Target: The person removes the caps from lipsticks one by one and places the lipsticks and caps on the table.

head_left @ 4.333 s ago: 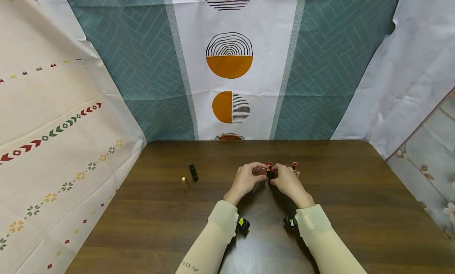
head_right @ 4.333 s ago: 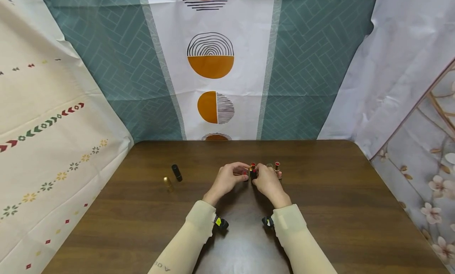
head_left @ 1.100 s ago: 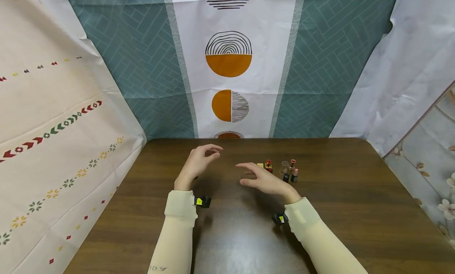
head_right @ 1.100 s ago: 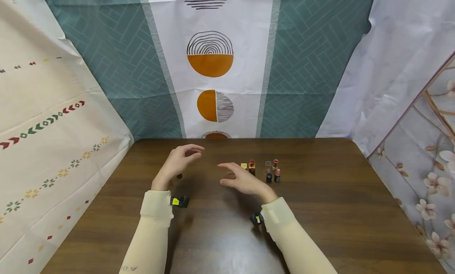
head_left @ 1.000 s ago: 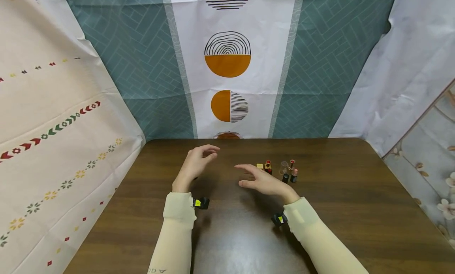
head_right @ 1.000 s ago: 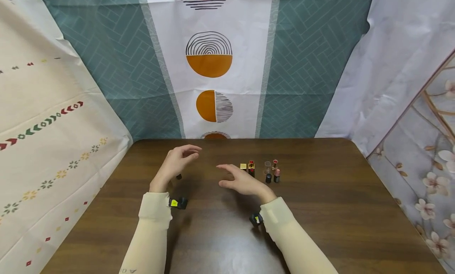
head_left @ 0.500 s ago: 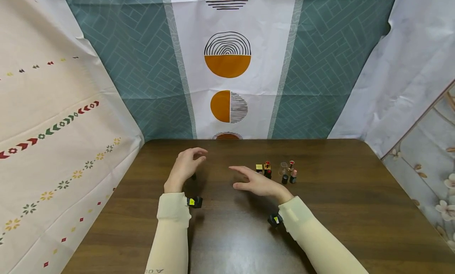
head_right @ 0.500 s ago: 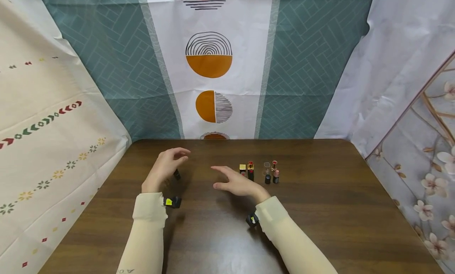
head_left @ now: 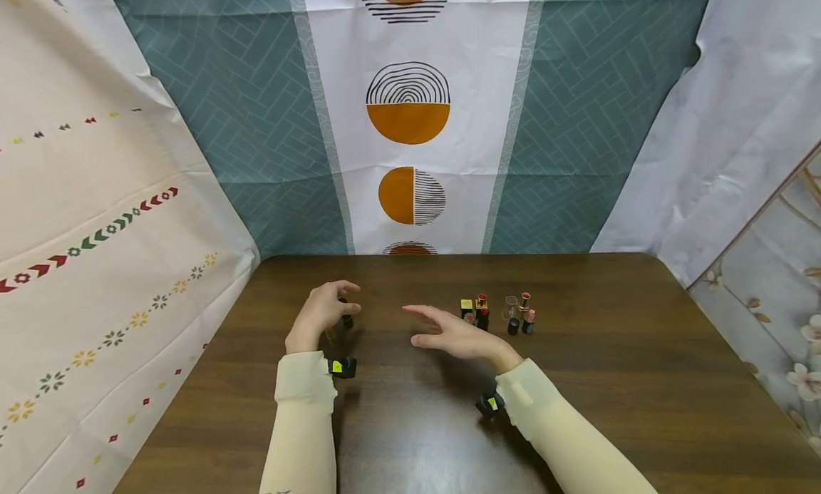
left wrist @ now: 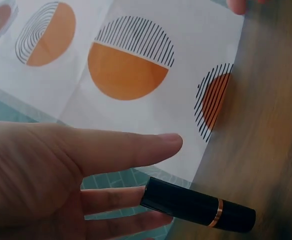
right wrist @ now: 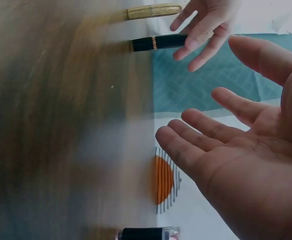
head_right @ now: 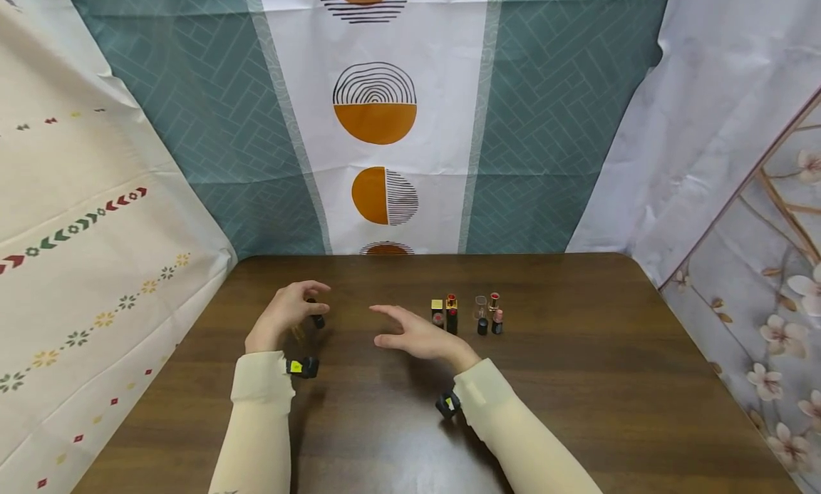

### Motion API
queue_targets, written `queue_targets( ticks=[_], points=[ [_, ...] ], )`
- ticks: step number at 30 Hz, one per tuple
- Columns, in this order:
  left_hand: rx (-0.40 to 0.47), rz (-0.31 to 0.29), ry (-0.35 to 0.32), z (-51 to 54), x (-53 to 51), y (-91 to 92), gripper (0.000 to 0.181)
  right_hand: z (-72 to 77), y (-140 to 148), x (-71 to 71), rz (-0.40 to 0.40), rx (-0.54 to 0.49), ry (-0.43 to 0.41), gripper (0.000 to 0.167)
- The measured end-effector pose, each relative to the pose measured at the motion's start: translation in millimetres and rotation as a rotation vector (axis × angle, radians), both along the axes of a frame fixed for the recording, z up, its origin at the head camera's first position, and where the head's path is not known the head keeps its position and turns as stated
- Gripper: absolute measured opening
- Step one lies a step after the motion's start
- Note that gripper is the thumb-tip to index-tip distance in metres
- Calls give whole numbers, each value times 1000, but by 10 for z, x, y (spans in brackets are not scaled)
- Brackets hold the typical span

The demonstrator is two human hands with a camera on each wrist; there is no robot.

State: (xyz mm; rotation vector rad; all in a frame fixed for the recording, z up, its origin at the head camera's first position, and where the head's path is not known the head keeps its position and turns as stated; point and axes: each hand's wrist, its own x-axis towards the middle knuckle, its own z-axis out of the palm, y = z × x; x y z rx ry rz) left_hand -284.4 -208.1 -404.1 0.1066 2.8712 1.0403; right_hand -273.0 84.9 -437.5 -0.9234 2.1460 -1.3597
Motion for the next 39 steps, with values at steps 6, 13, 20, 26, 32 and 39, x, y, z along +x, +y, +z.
queue_targets(
  ticks=[6,13,20,26,32,39],
  points=[
    [44,45,-43,-11,5,-34,44,-51,-43,-49,11,-14,-36,63],
    [40,64,-46,-30,16,-31,45,-91,-155,-125,-19,-18,-61,61],
    [60,127,-25,-36,27,-40,42,-131,-207,-128,0,-22,-56,59],
    [53,145,-18,-66,8,-36,38,-152,-238,-125,7,-42,-64,59],
    [43,195,37,-77,-11,-29,30,-180,-258,-135,11,-46,-84,59],
    [43,169,77,-64,-51,20,27,-130,-320,-166,9,-36,-95,61]
  ],
)
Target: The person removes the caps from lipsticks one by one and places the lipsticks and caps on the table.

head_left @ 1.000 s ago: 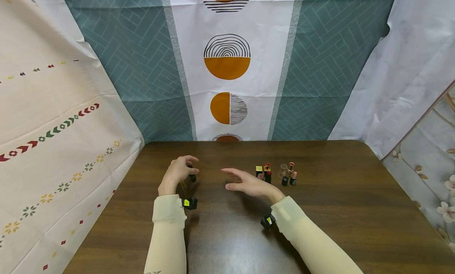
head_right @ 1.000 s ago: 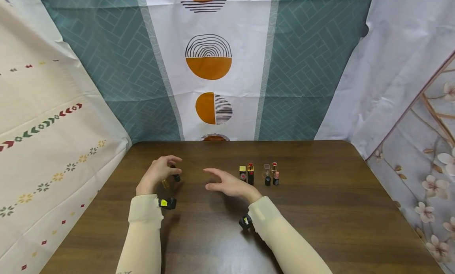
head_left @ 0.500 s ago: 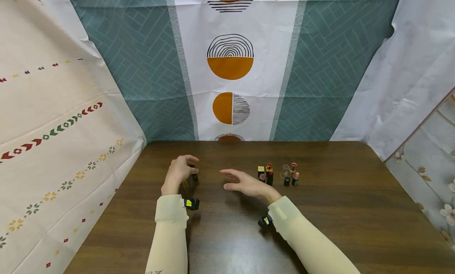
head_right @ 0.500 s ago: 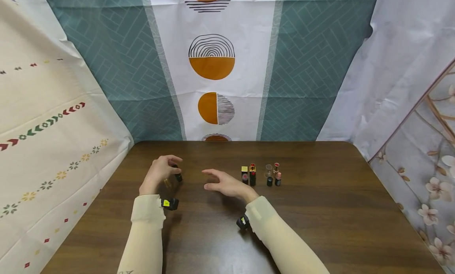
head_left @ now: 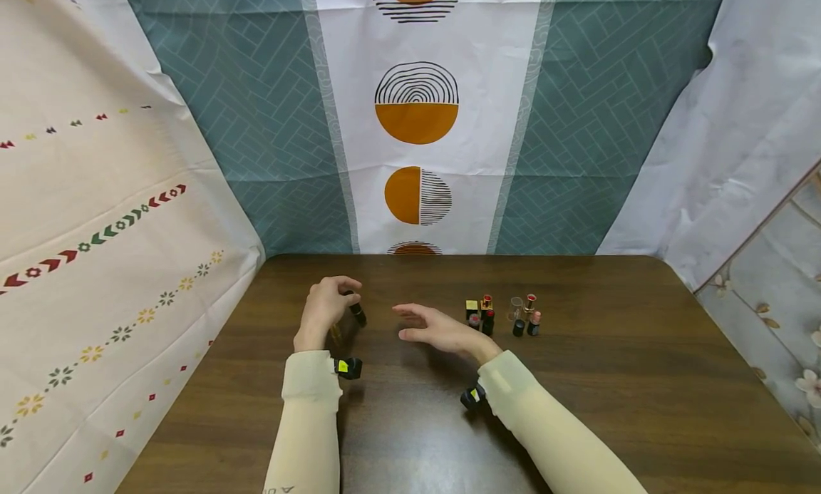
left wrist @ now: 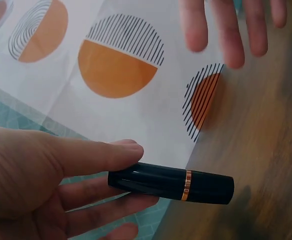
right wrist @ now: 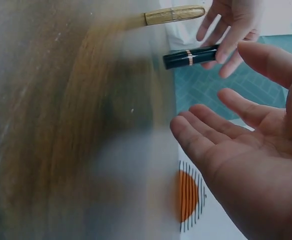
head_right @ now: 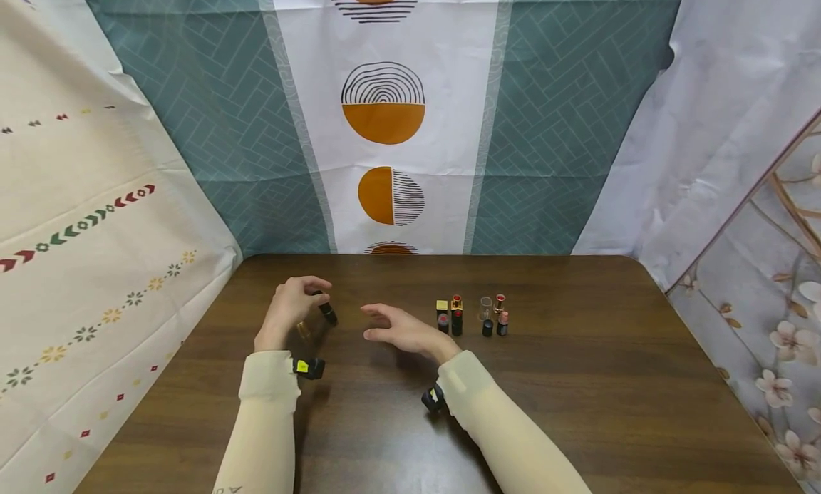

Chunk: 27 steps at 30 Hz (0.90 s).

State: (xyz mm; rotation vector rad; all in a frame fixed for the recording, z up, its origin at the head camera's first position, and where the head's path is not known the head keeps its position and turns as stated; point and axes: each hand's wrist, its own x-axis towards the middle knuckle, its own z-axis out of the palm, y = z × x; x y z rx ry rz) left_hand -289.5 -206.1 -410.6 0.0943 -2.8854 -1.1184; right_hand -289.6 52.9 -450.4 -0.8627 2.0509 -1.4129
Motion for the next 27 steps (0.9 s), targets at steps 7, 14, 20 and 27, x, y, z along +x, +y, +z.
queue_targets(
  ticks=[7,14,20,27],
  points=[
    [22,-70,58,44,-11,123,26,-56,-77,-65,-8,9,-28,64],
    [103,-151,104,53,-21,180,24,-114,-121,-102,-43,-49,-48,64],
    [163,-216,108,37,-45,299,23,-98,-141,-105,-148,-161,-115,50],
    [184,-202,127,-25,-81,400,23,-120,-170,-119,-243,-244,-194,46]
  ],
)
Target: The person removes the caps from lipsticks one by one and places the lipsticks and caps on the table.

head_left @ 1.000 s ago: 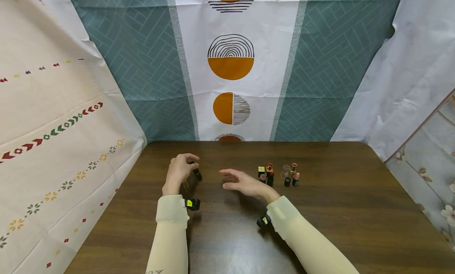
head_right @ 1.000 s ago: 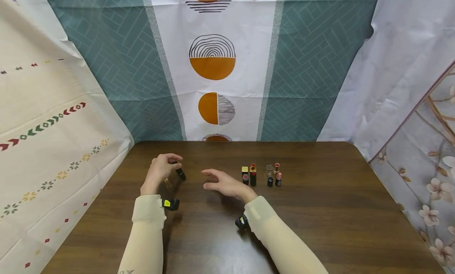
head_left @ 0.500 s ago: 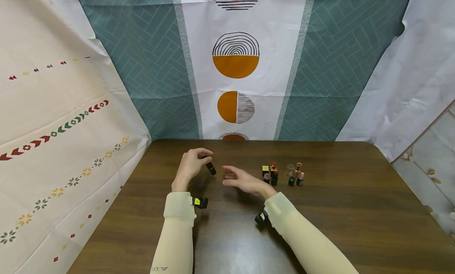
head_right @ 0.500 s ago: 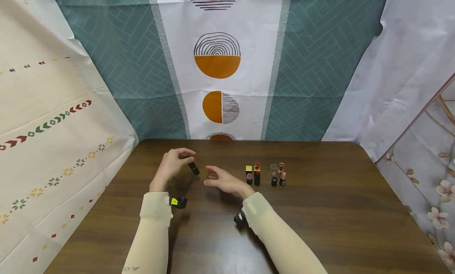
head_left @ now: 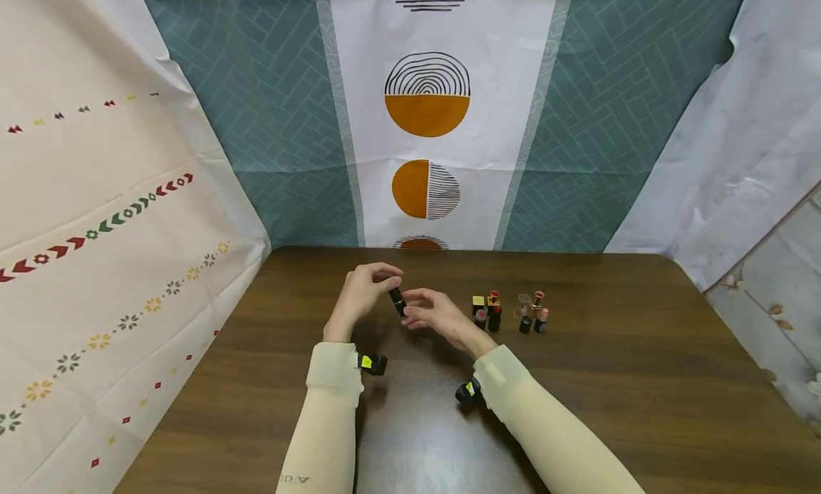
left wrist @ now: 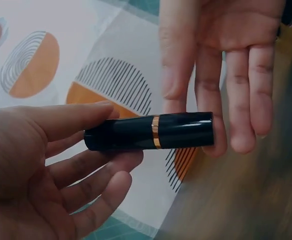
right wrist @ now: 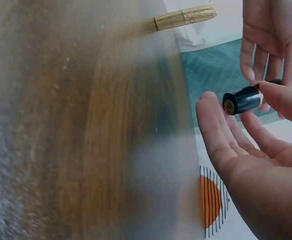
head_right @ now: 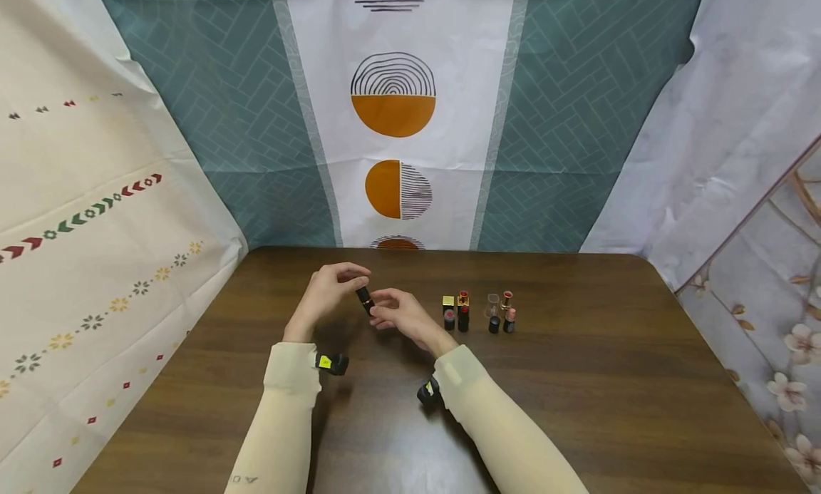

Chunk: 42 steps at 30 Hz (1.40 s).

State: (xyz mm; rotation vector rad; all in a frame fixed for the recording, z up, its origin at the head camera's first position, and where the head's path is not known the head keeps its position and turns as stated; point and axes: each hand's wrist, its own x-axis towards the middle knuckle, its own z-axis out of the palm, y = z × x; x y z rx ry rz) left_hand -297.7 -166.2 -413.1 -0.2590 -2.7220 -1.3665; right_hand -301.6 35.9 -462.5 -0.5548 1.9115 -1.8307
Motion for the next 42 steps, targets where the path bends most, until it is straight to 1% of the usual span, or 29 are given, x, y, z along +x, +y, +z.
queue_targets(
  ticks=[3,6,11,14,17,21,26,33,37,42],
  points=[
    [16,5,1,-9,-30,60,23,-9,-4,-4,-26,-9,-6,45],
    [45,14,7,-41,-58,127,25,-21,-4,-10,-61,-23,-17,39],
    [150,27,24,-99,-78,223,28,-30,3,-18,-125,-38,-21,33],
    [213,40,26,-118,-73,262,26,-18,19,-20,-146,-36,-18,33],
    [248,44,31,-126,-79,294,25,1,44,-17,-156,-41,-12,33],
    [269,32,32,-137,-97,334,25,19,77,0,-167,-52,-4,31],
    [296,33,34,-155,-106,380,25,17,107,12,-152,-68,-3,29],
    [323,56,106,-170,-110,475,25,46,146,37,-173,-93,-2,28],
    [346,73,122,-174,-110,538,23,59,167,54,-207,-96,1,27],
    [337,51,118,-166,-109,635,23,75,218,79,-293,-86,8,28]
  ],
)
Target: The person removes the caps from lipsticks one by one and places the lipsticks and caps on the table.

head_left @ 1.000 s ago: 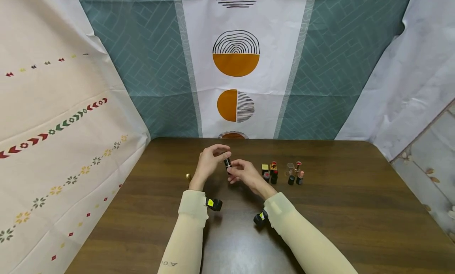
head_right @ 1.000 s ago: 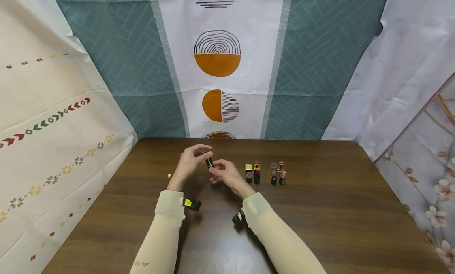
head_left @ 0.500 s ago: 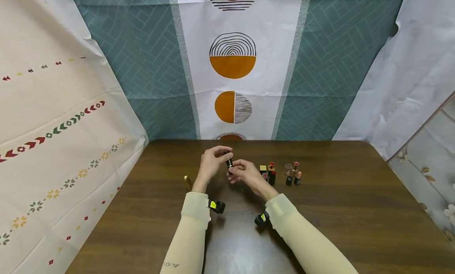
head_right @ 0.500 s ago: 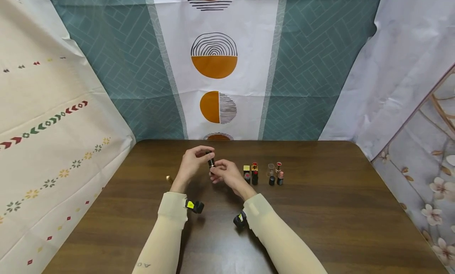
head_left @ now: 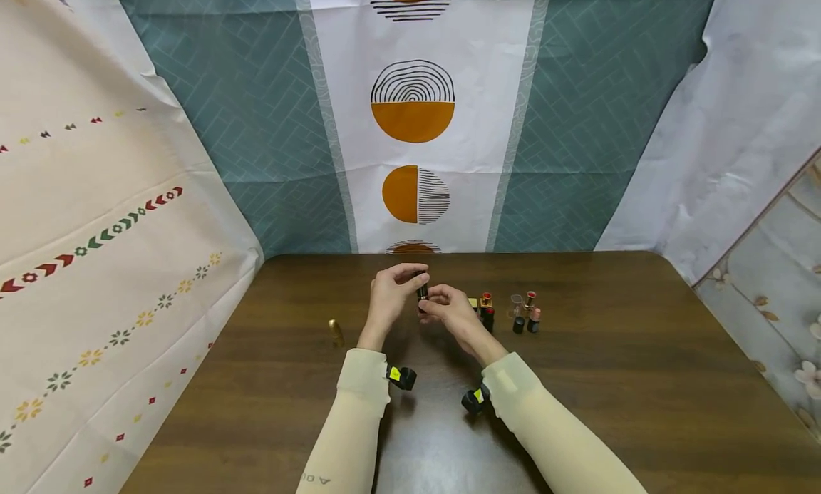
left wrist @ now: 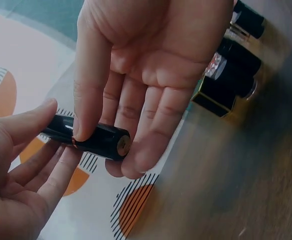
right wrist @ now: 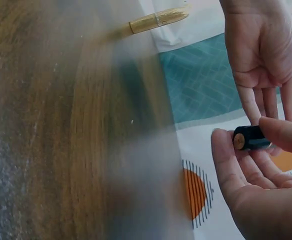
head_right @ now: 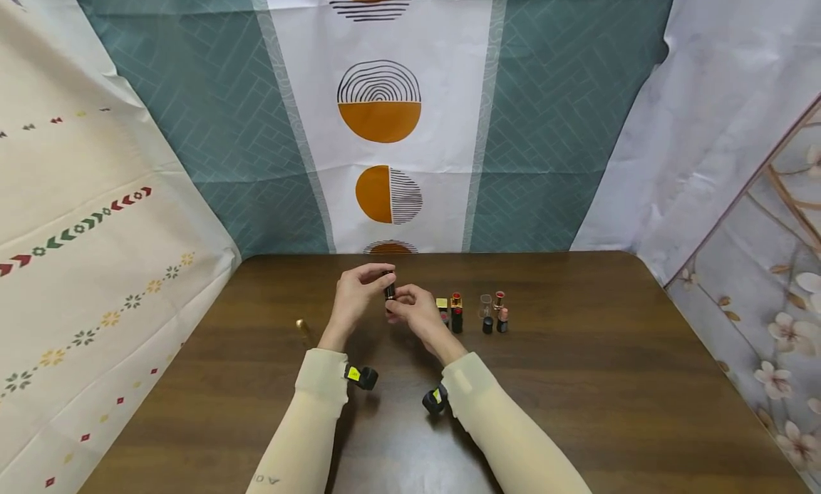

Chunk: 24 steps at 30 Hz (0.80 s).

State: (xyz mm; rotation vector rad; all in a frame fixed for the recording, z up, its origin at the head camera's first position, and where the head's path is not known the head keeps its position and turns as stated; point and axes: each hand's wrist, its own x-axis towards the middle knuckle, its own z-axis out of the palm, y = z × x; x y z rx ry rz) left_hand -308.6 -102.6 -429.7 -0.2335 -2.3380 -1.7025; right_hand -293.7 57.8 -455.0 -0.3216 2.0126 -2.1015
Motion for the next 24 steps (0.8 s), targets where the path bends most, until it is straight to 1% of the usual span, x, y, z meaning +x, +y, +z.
queue_targets(
  ticks=[5,12,21,24],
  points=[
    [1,-21,19,4,12,61,27,35,58,28,-27,-3,7,29],
    [50,-54,21,28,29,116,28,41,133,12,-24,-15,8,31],
    [75,-41,24,13,33,147,27,26,166,43,-24,-24,-6,33],
    [116,-48,1,-6,24,147,27,18,184,46,-26,-31,-19,34]
  ],
)
